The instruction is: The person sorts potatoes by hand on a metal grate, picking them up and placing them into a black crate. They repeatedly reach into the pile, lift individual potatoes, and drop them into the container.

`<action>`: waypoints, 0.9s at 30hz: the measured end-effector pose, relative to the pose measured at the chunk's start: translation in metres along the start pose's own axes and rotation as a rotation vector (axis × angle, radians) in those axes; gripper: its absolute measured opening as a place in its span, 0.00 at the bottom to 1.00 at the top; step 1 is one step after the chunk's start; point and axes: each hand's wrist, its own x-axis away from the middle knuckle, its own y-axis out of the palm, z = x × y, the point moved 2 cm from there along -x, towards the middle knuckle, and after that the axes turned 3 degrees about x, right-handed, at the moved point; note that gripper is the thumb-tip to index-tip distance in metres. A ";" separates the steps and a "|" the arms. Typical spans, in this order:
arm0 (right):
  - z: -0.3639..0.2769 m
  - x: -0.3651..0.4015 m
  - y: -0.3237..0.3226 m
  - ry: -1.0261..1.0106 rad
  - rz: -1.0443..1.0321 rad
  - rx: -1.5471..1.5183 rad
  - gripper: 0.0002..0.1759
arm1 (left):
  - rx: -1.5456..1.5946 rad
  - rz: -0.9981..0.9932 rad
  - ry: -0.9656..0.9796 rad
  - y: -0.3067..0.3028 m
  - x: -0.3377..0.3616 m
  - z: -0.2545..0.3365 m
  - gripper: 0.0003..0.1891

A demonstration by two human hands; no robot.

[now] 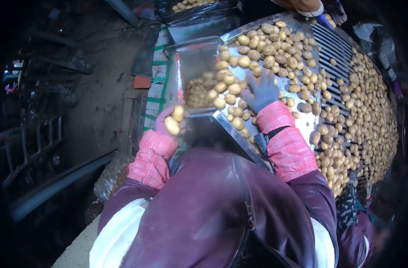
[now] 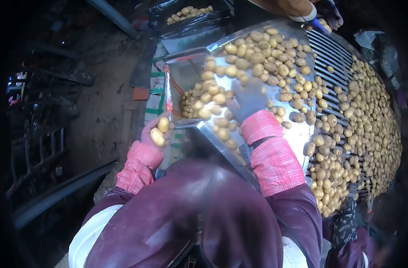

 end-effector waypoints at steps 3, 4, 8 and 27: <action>-0.022 0.015 -0.006 -0.176 0.070 -0.102 0.36 | -0.015 -0.008 -0.004 0.008 -0.006 0.000 0.24; -0.024 0.019 -0.008 -0.219 0.060 -0.200 0.36 | -0.016 -0.020 -0.001 0.011 -0.007 0.002 0.24; -0.003 0.062 -0.040 -0.219 0.072 -0.420 0.42 | -0.068 -0.004 0.028 0.016 -0.008 0.007 0.25; 0.043 0.107 -0.029 0.254 -0.291 -0.434 0.65 | -0.109 -0.082 0.038 0.025 -0.016 0.004 0.26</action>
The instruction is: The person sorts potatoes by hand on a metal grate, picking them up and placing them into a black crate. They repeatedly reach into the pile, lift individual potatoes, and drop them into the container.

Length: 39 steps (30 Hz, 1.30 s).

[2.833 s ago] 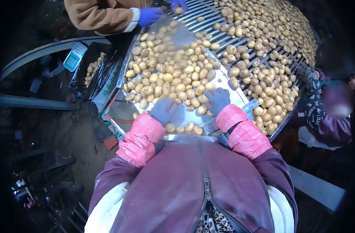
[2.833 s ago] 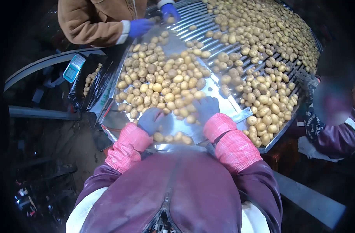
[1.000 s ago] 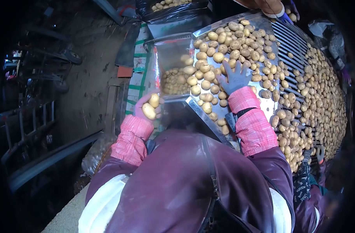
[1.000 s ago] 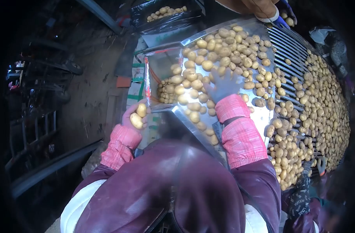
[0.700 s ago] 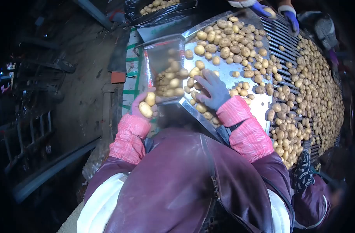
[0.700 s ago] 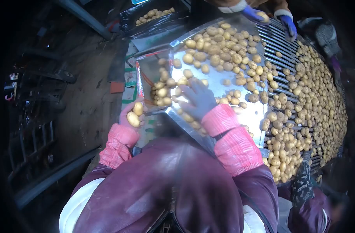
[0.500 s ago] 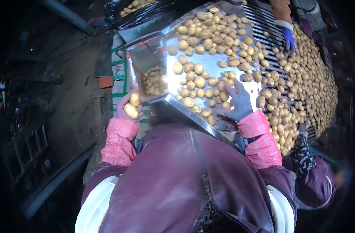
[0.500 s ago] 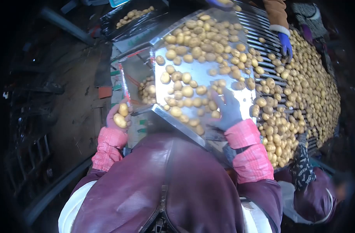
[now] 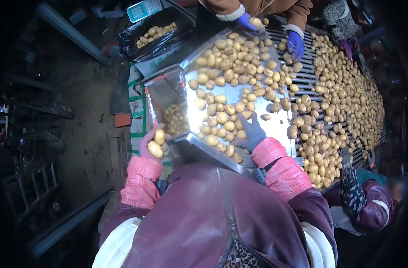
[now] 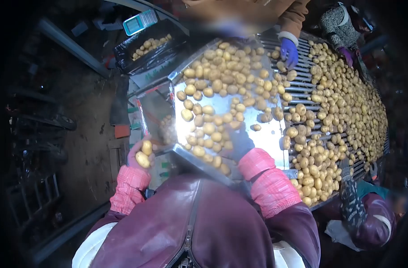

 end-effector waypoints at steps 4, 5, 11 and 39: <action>-0.019 -0.033 0.013 -0.208 0.012 -0.173 0.57 | -0.005 -0.011 -0.006 0.003 0.005 0.000 0.26; -0.026 -0.040 0.013 -0.233 0.009 -0.211 0.55 | 0.003 -0.016 -0.004 0.003 0.006 0.000 0.26; -0.068 -0.095 -0.033 -0.360 0.149 0.098 0.42 | 0.062 -0.004 0.005 0.006 0.017 -0.001 0.26; -0.056 -0.193 -0.014 -0.324 0.205 0.134 0.31 | 0.082 0.037 0.009 0.059 0.007 -0.007 0.29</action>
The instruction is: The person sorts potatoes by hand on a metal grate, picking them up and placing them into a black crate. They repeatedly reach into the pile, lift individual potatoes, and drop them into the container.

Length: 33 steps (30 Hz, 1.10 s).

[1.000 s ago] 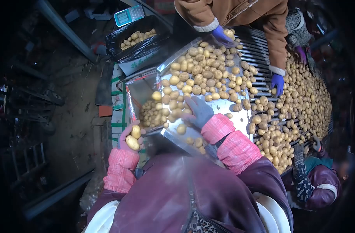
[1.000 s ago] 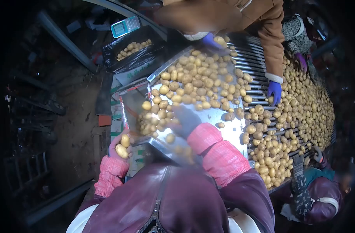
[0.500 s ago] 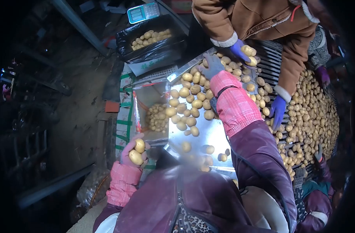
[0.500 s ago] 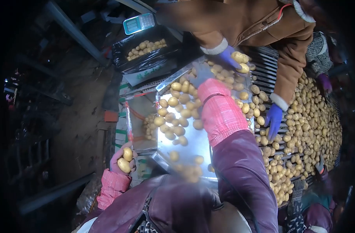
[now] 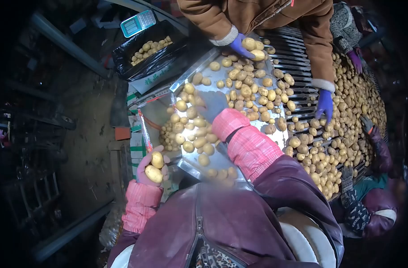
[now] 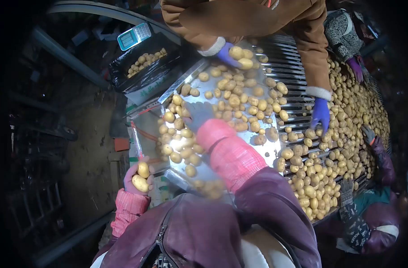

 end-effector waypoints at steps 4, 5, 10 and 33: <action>-0.005 0.027 0.015 0.020 0.243 -0.125 0.37 | 0.335 -0.194 -0.106 0.006 -0.008 -0.001 0.27; -0.017 0.034 0.003 0.026 0.274 -0.182 0.38 | 0.399 -0.135 -0.069 0.024 -0.009 -0.005 0.27; -0.061 0.070 -0.030 -0.232 0.210 -0.410 0.38 | 0.440 -0.359 -0.056 0.045 -0.031 -0.015 0.28; 0.030 0.074 0.011 -0.075 0.164 0.177 0.35 | 0.301 -0.027 0.039 -0.010 0.004 -0.006 0.25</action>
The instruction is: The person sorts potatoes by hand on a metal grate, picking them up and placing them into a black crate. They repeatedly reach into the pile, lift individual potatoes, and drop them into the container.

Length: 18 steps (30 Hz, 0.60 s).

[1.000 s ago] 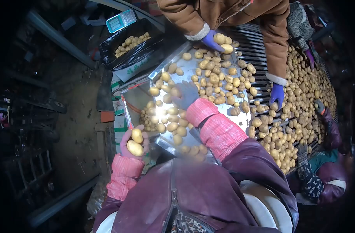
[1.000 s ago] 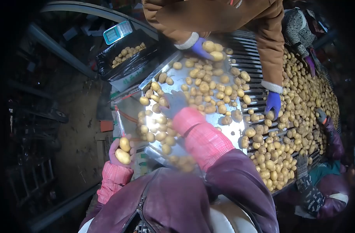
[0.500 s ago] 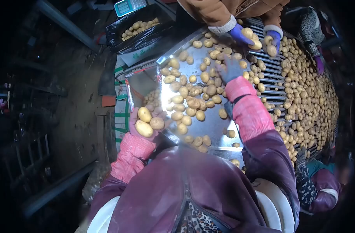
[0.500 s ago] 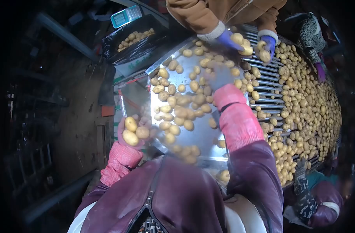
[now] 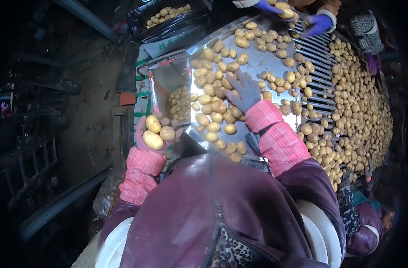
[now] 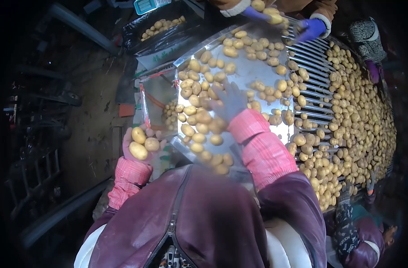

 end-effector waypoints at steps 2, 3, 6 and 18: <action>-0.009 0.025 -0.023 -0.062 -0.005 -0.091 0.38 | 0.000 0.027 0.015 -0.005 0.006 0.004 0.25; -0.016 0.041 -0.039 -0.091 0.032 -0.160 0.39 | 0.011 0.040 0.020 -0.007 0.009 0.007 0.25; -0.031 0.083 -0.062 -0.147 -0.058 -0.206 0.44 | -0.008 0.152 0.075 -0.007 0.018 0.010 0.25; -0.083 0.015 -0.010 -0.114 -0.249 -0.157 0.38 | -0.028 -0.074 -0.046 -0.021 0.016 0.008 0.25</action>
